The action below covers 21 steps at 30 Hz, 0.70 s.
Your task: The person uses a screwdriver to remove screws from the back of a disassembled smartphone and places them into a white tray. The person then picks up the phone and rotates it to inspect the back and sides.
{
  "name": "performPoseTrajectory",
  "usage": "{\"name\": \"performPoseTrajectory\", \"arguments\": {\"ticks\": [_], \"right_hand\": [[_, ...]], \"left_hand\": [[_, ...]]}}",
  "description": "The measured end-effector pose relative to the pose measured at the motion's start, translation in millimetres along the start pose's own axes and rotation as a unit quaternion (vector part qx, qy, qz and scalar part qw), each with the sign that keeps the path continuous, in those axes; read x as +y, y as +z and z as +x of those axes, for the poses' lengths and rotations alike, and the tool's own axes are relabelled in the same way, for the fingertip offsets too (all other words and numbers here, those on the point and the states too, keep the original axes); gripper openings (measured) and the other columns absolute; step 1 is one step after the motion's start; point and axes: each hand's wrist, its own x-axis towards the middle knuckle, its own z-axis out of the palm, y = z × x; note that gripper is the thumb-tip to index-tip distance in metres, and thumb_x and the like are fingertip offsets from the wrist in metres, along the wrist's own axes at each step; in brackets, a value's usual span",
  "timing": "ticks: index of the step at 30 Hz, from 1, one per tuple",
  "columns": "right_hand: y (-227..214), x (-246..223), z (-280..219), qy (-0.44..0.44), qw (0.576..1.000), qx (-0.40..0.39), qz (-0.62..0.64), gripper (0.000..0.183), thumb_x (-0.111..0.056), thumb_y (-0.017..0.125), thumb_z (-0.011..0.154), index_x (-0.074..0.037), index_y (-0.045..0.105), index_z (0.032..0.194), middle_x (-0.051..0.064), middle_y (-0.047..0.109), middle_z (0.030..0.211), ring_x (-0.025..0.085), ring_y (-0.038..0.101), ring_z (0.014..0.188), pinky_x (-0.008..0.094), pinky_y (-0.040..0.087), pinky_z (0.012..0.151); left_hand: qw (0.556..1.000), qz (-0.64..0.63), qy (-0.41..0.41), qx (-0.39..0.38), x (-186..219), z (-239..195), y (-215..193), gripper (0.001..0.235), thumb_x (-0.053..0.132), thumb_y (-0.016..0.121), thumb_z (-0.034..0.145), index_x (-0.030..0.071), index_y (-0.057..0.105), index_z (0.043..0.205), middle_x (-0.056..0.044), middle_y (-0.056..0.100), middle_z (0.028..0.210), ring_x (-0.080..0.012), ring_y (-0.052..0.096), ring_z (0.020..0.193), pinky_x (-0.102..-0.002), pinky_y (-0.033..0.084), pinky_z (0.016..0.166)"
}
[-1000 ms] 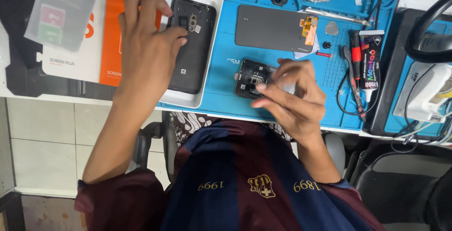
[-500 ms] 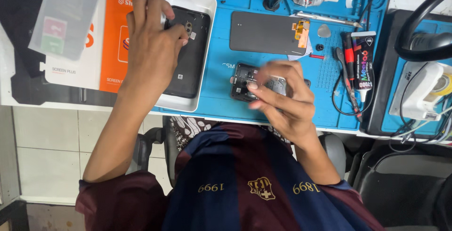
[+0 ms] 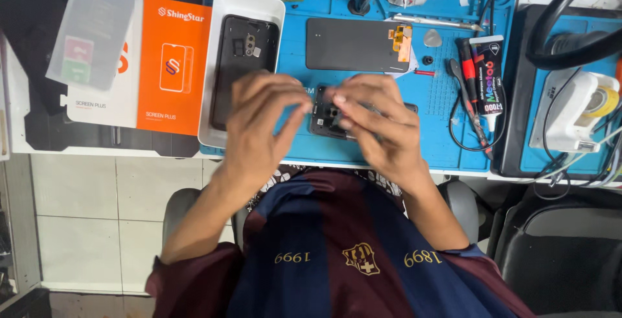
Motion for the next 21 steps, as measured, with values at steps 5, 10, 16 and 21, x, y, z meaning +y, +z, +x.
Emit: {"name": "performPoseTrajectory", "arguments": {"ticks": [5, 10, 16, 21], "right_hand": [[-3, -1, -1, -0.015, 1.000, -0.001, 0.003, 0.041, -0.004, 0.086, 0.076, -0.003, 0.073, 0.115, 0.012, 0.070, 0.093, 0.029, 0.066, 0.098, 0.040, 0.054, 0.086], [-4, 5, -9, -0.004, 0.999, -0.011, 0.053, 0.036, 0.018, 0.068, 0.087, 0.002, 0.070, 0.119, 0.014, 0.075, 0.103, 0.028, 0.073, 0.102, 0.033, 0.061, 0.084], [-3, 9, -26, 0.049, 0.990, 0.084, 0.102, 0.032, 0.020, 0.062, 0.097, 0.002, 0.066, 0.124, 0.019, 0.073, 0.103, 0.025, 0.075, 0.087, 0.031, 0.062, 0.077], [-5, 13, -33, -0.009, 0.987, 0.115, 0.111, 0.034, 0.015, 0.061, 0.104, -0.003, 0.059, 0.133, 0.020, 0.071, 0.103, 0.027, 0.075, 0.087, 0.036, 0.066, 0.078]], "left_hand": [[0.998, -0.054, 0.009, 0.009, 16, -11, 19, 0.047, 0.005, 0.078, 0.095, 0.003, 0.057, 0.137, -0.003, 0.074, 0.108, -0.0221, 0.066, 0.108, -0.041, 0.045, 0.102], [1.000, -0.014, 0.002, 0.021, 18, -20, 27, 0.050, 0.006, 0.077, 0.096, -0.001, 0.056, 0.140, -0.002, 0.075, 0.103, -0.0218, 0.066, 0.104, -0.039, 0.046, 0.096], [1.000, -0.005, 0.000, 0.029, 17, -25, 30, 0.043, 0.006, 0.075, 0.099, 0.001, 0.055, 0.138, -0.002, 0.074, 0.105, -0.0212, 0.067, 0.104, -0.040, 0.047, 0.100], [0.999, -0.042, -0.005, 0.028, 15, -27, 28, 0.043, 0.004, 0.072, 0.099, 0.000, 0.055, 0.138, -0.001, 0.076, 0.107, -0.0196, 0.068, 0.103, -0.038, 0.047, 0.099]]}}
